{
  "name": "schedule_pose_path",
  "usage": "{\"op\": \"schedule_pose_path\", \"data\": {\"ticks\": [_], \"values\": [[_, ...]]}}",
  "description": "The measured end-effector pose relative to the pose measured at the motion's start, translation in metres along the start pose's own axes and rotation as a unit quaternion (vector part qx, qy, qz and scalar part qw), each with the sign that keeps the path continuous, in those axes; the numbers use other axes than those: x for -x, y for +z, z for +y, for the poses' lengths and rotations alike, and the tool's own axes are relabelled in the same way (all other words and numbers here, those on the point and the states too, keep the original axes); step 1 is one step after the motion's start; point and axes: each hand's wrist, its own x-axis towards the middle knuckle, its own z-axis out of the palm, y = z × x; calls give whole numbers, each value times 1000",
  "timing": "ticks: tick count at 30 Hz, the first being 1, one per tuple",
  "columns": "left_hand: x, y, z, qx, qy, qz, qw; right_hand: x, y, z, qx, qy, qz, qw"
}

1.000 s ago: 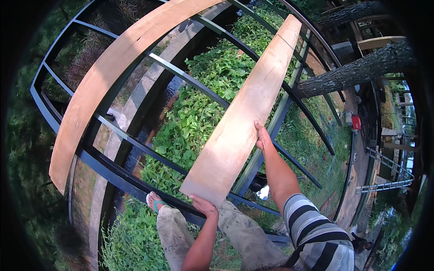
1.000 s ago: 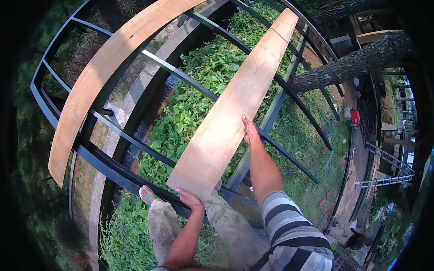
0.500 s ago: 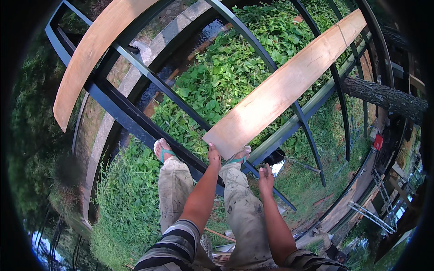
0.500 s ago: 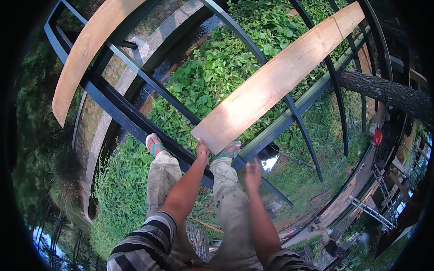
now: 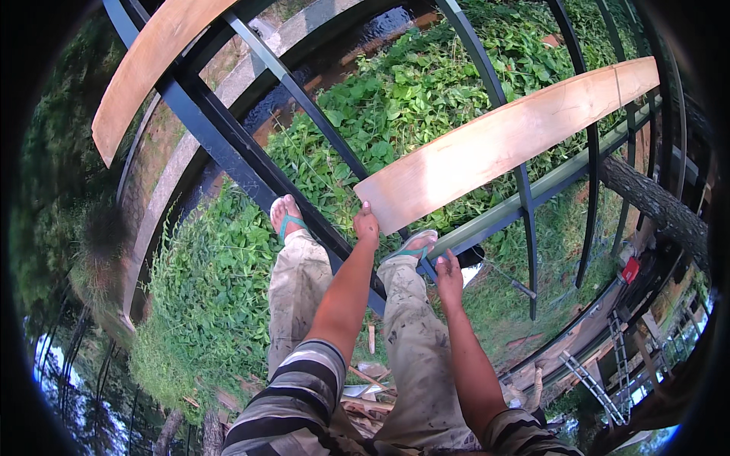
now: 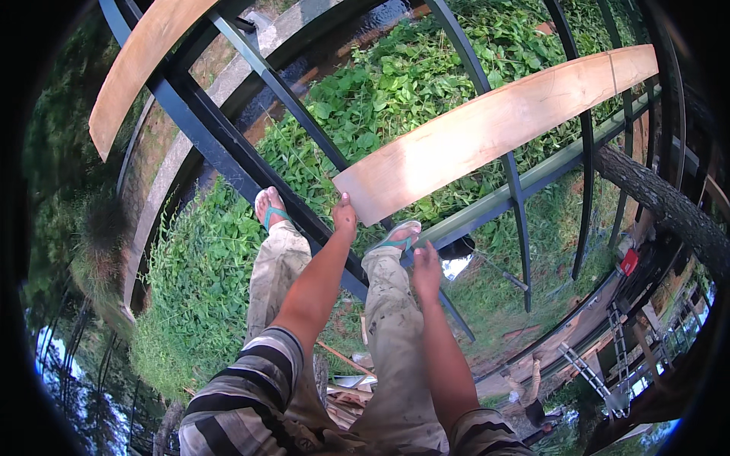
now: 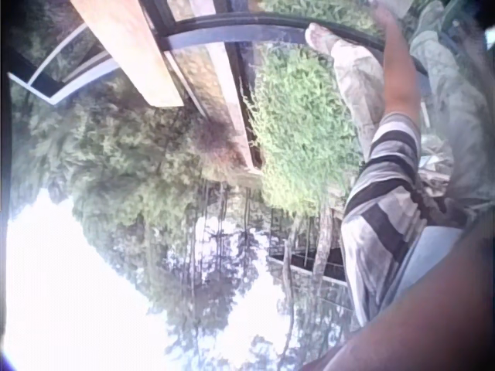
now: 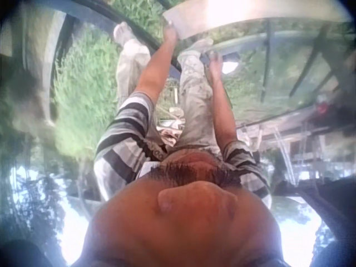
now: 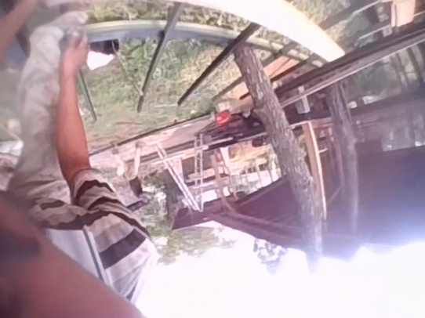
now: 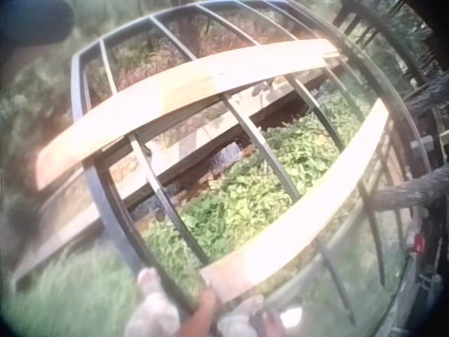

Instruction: The person moves wooden boards on a metal frame and then uses a brush to apply black paint to the metal structure.

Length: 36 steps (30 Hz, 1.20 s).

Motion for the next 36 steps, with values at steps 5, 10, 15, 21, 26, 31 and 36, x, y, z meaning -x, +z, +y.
{"op": "schedule_pose_path", "data": {"ticks": [5, 10, 15, 21, 26, 31, 36], "values": [[-1, 7, -8, -25, -37, 12, 999, 18, 19, -54, -50, 60, -66, 995], [-22, -40, -46, -37, -81, 123, 988, 56, 28, -48, 63, -43, -94, 993], [-34, -199, -166, 63, 15, 62, 996, 76, 29, -19, 45, -43, -89, 994], [83, -173, -23, 125, -79, -143, 979, 161, -12, -39, 233, -2, -127, 964], [121, -228, 78, 59, -37, -232, 970, 244, -82, -178, 366, -181, -99, 908], [89, -354, 113, 55, 24, -139, 988, 265, -159, -267, 369, -152, 2, 917], [101, -473, 147, -8, 32, 36, 999, 220, -144, -265, 395, -105, -52, 911]]}}
